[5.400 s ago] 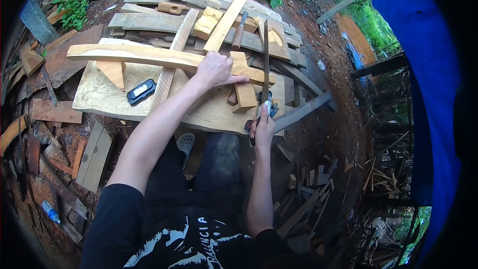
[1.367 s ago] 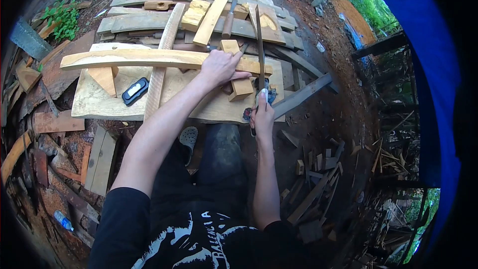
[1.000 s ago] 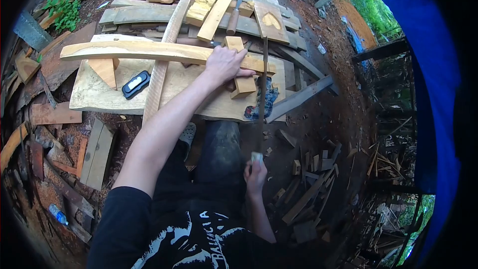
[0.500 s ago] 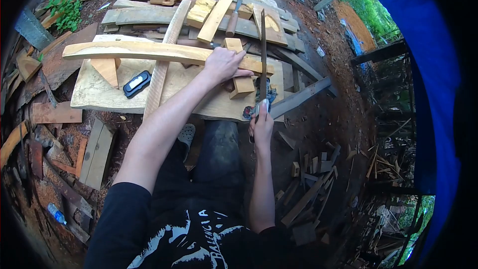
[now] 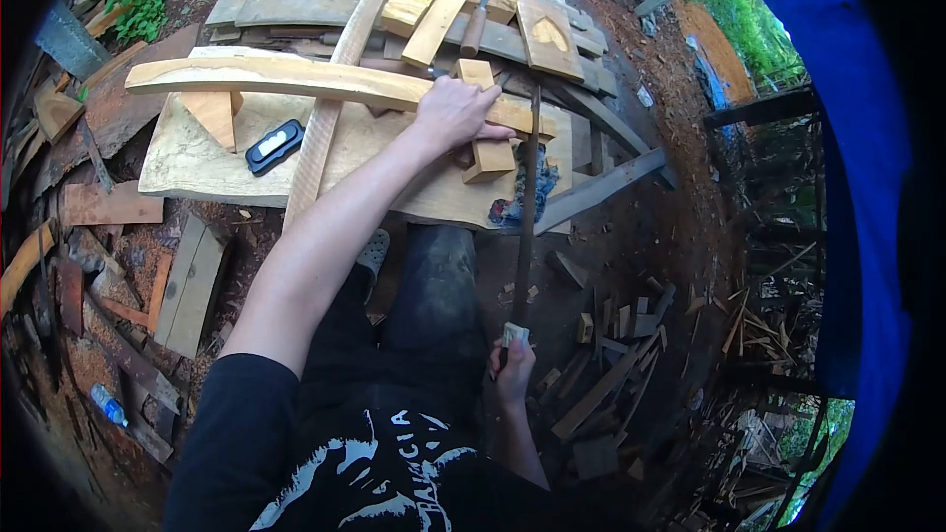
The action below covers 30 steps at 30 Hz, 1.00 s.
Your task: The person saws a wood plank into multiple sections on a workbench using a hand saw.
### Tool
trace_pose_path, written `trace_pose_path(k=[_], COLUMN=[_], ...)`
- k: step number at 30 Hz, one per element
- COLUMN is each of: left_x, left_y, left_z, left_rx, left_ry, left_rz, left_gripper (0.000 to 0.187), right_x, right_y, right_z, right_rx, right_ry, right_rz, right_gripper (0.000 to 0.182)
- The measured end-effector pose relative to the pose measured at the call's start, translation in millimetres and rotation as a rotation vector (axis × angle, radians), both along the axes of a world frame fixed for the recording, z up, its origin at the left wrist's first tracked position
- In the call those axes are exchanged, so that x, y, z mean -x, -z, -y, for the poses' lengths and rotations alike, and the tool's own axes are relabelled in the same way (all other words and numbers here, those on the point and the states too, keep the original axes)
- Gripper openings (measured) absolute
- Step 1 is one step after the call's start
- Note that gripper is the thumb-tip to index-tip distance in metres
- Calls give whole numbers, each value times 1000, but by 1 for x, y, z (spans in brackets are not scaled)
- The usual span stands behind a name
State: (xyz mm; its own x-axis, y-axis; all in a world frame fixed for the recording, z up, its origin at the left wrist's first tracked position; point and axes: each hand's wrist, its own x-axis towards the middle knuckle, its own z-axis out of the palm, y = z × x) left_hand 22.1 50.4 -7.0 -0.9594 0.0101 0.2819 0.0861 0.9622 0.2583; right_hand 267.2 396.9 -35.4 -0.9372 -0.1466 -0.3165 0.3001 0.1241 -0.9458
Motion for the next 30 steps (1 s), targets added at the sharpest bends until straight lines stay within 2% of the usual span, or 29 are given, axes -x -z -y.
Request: trace_pose_path(k=[5, 7, 10, 15, 23, 25, 27, 30], left_x=[3, 0, 2, 0, 1, 0, 2, 3], left_y=[5, -5, 2, -4, 6, -2, -1, 7], left_z=[3, 4, 4, 3, 2, 0, -2, 0], left_rx=[0, 8, -14, 11, 38, -19, -24, -13], left_ry=[5, 57, 52, 27, -41, -38, -36, -35], left_rz=[-153, -14, -85, -64, -117, -31, -46, -75], left_gripper=[74, 72, 74, 74, 82, 78, 78, 79], right_x=[28, 63, 133, 208, 187, 152, 108, 31], right_y=[-28, -29, -16, -24, -15, -3, 17, 24], right_z=[15, 34, 76, 132, 126, 107, 76, 25], right_rx=[-98, -121, -161, -120, -44, -67, -22, -18], right_ry=[-66, -56, -45, 1, -36, 17, -10, -12], right_rz=[0, 25, -21, -32, -115, -95, -135, -60], right_gripper=[43, 45, 54, 60, 59, 56, 43, 43])
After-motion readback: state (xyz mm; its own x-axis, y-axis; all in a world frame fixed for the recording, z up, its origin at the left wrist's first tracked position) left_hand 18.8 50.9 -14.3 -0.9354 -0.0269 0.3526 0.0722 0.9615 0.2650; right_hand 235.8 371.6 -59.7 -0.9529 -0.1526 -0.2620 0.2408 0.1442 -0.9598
